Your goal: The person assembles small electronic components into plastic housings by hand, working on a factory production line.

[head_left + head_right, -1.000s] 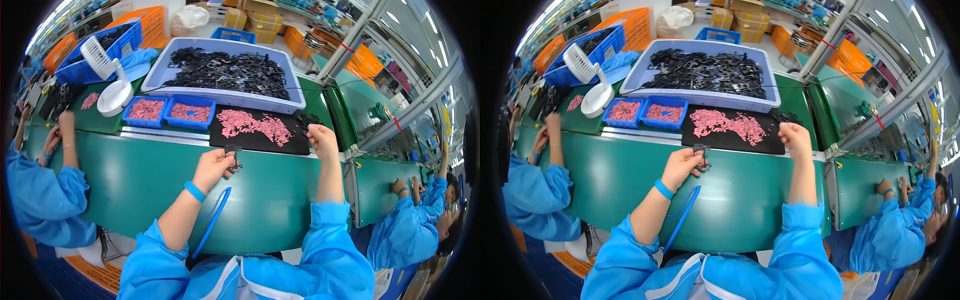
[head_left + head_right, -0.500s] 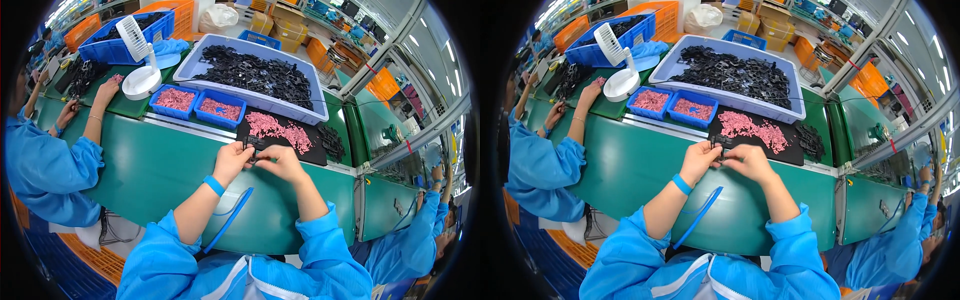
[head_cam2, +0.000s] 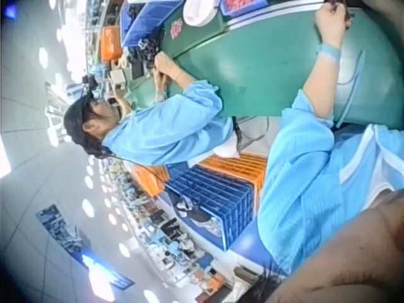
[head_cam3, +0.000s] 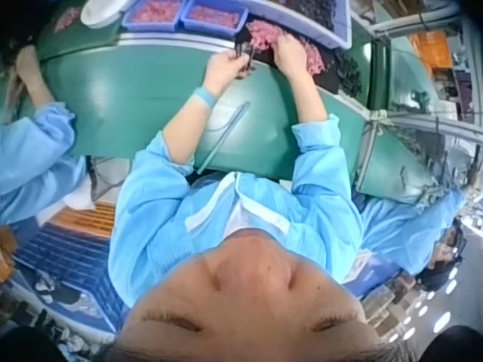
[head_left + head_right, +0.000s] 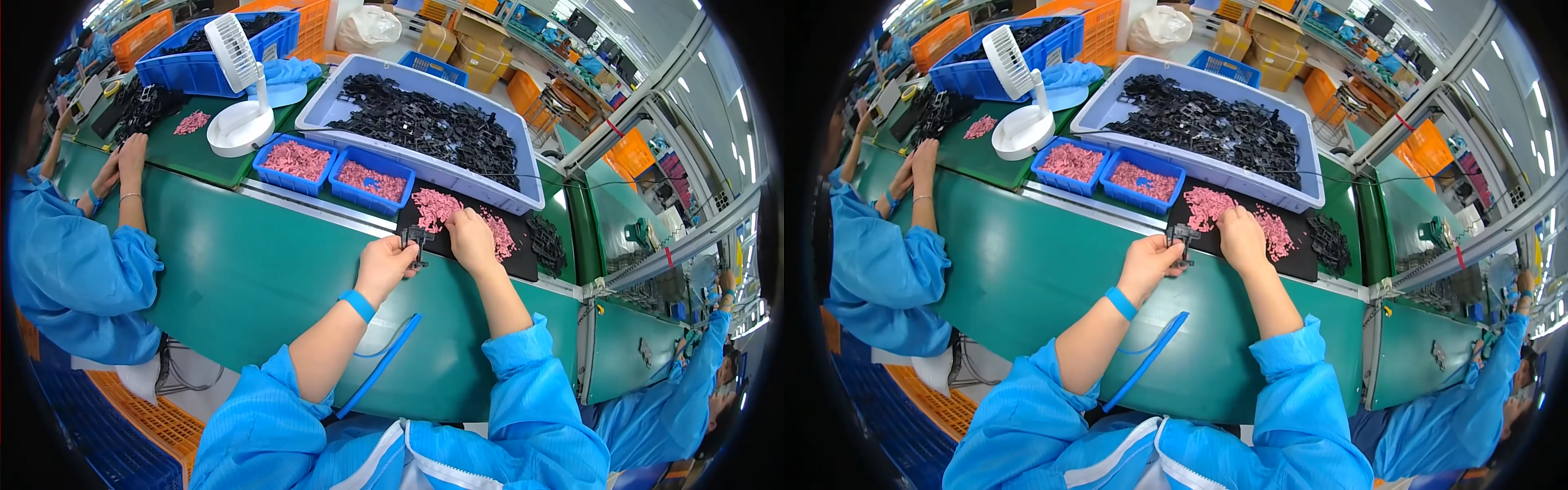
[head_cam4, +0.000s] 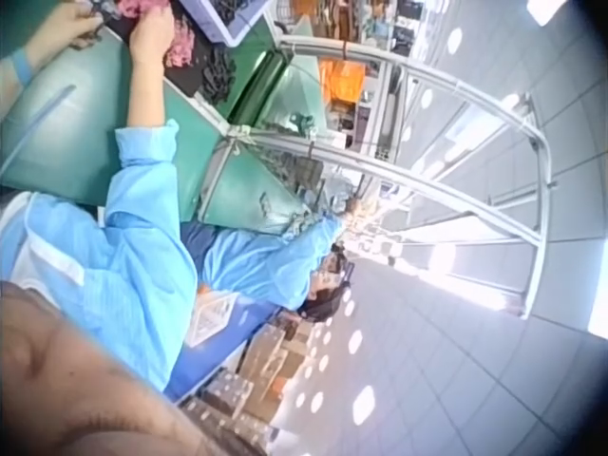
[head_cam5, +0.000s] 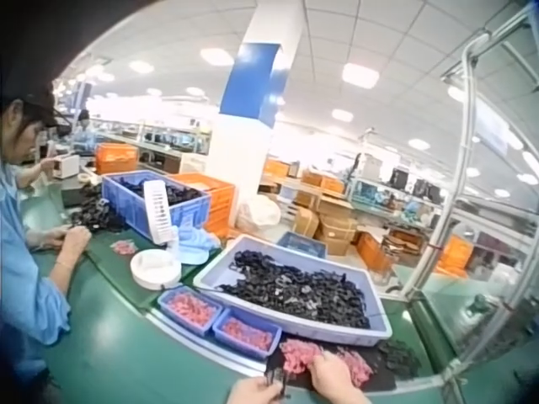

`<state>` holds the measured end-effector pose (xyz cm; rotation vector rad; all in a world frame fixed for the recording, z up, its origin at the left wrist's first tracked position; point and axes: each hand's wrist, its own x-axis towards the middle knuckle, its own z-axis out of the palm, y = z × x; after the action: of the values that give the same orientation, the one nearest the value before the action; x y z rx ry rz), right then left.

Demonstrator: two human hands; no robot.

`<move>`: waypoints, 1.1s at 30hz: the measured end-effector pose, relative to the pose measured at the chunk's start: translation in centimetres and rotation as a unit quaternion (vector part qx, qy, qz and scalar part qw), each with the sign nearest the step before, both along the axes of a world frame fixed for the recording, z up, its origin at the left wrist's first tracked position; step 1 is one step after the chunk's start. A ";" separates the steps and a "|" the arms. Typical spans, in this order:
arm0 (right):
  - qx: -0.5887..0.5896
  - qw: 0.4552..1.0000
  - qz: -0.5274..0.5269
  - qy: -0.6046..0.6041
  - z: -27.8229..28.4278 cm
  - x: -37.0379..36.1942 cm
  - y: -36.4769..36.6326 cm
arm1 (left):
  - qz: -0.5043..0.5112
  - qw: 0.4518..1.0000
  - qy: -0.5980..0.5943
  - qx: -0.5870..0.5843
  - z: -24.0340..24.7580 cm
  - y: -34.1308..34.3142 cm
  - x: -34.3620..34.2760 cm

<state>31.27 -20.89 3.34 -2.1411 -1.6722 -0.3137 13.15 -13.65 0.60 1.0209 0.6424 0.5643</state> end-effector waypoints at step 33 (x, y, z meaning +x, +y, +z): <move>0.158 0.782 0.088 0.597 -1.4 -2.9 -4.5 | -0.093 0.987 0.012 0.132 1.0 -1.8 0.4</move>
<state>28.37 -25.35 1.93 -1.3237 -0.9053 0.6666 13.56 -15.42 1.60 1.3233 0.4951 0.4804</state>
